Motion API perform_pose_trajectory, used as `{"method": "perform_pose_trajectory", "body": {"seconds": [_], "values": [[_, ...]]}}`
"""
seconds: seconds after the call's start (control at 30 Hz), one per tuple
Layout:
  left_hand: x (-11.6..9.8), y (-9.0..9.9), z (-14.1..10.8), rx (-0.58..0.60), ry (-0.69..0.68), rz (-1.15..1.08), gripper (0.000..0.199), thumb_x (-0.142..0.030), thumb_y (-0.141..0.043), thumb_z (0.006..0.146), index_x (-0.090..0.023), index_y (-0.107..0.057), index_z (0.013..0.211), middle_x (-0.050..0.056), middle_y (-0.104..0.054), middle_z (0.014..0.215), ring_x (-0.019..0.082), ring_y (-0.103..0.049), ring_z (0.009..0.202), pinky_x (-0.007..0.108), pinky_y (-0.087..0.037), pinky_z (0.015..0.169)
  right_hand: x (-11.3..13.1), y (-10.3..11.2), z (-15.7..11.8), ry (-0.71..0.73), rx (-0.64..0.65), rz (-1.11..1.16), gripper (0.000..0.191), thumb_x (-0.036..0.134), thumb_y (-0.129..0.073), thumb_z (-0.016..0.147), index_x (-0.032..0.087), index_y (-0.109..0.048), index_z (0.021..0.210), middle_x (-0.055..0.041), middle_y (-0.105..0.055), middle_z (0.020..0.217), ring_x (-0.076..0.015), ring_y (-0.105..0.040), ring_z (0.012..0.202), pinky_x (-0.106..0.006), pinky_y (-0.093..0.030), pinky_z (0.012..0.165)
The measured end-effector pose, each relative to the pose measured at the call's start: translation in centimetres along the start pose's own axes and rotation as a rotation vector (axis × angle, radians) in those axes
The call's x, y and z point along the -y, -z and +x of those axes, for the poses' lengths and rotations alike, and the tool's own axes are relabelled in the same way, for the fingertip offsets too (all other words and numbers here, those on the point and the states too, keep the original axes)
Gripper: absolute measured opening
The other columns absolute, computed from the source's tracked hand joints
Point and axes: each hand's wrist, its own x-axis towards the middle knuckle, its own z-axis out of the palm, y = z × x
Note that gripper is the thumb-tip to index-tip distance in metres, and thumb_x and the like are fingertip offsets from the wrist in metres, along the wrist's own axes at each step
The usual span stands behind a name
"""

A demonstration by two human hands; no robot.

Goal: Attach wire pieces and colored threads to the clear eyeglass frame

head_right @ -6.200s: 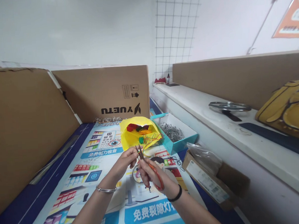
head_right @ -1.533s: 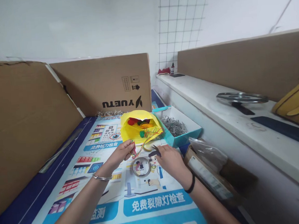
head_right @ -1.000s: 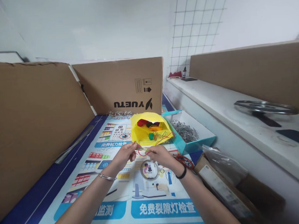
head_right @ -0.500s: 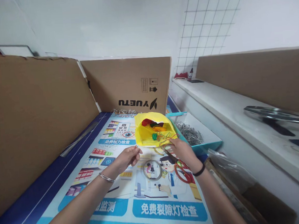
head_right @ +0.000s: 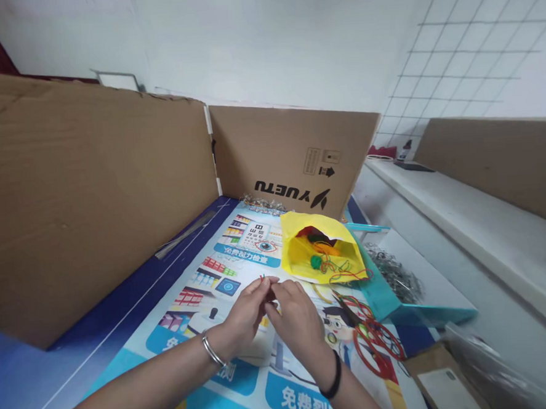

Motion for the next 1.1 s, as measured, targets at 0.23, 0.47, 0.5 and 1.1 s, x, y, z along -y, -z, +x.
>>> {"method": "perform_pose_trajectory", "body": {"seconds": [0.23,0.47,0.5,1.1], "values": [[-0.4,1.3,-0.1,-0.162,-0.031,-0.164,0.036,-0.041,-0.072,0.070,-0.016,-0.069,0.096,0.010,-0.066,0.109,0.021,-0.059,0.104,0.029,-0.044,0.091,1.1,-4.2,2.0,0.003,-0.074,0.079,0.019,0.018,-0.043,0.087,0.017,-0.062,0.084,-0.0090,-0.060,0.080,-0.0221,-0.052,0.081,-0.035,-0.042,0.077],[-1.5,3.8,1.0,-0.112,0.088,-0.094,0.043,-0.043,-0.067,0.074,-0.018,-0.063,0.109,0.009,-0.066,0.105,0.018,-0.062,0.091,0.027,-0.048,0.076,0.7,-5.6,4.6,-0.034,0.016,0.171,0.020,0.016,-0.042,0.085,0.019,-0.061,0.080,-0.0073,-0.062,0.084,-0.0202,-0.053,0.085,-0.031,-0.042,0.079],[-1.8,4.6,1.1,-0.084,0.128,-0.048,0.044,-0.041,-0.066,0.075,-0.019,-0.060,0.113,0.008,-0.066,0.103,0.018,-0.063,0.089,0.027,-0.048,0.073,0.5,-5.5,5.0,-0.054,0.076,0.167,0.020,0.015,-0.042,0.084,0.019,-0.061,0.080,-0.0066,-0.063,0.086,-0.0194,-0.054,0.085,-0.030,-0.042,0.079],[-8.1,14.2,11.1,-0.343,-0.224,0.206,0.020,-0.026,-0.065,0.064,-0.016,-0.058,0.080,-0.002,-0.057,0.073,0.008,-0.055,0.062,0.017,-0.038,0.052,-0.3,-6.2,5.5,-0.234,0.583,-0.083,0.026,0.019,-0.044,0.082,0.021,-0.068,0.071,-0.0040,-0.070,0.084,-0.0169,-0.060,0.078,-0.025,-0.030,0.061]]}}
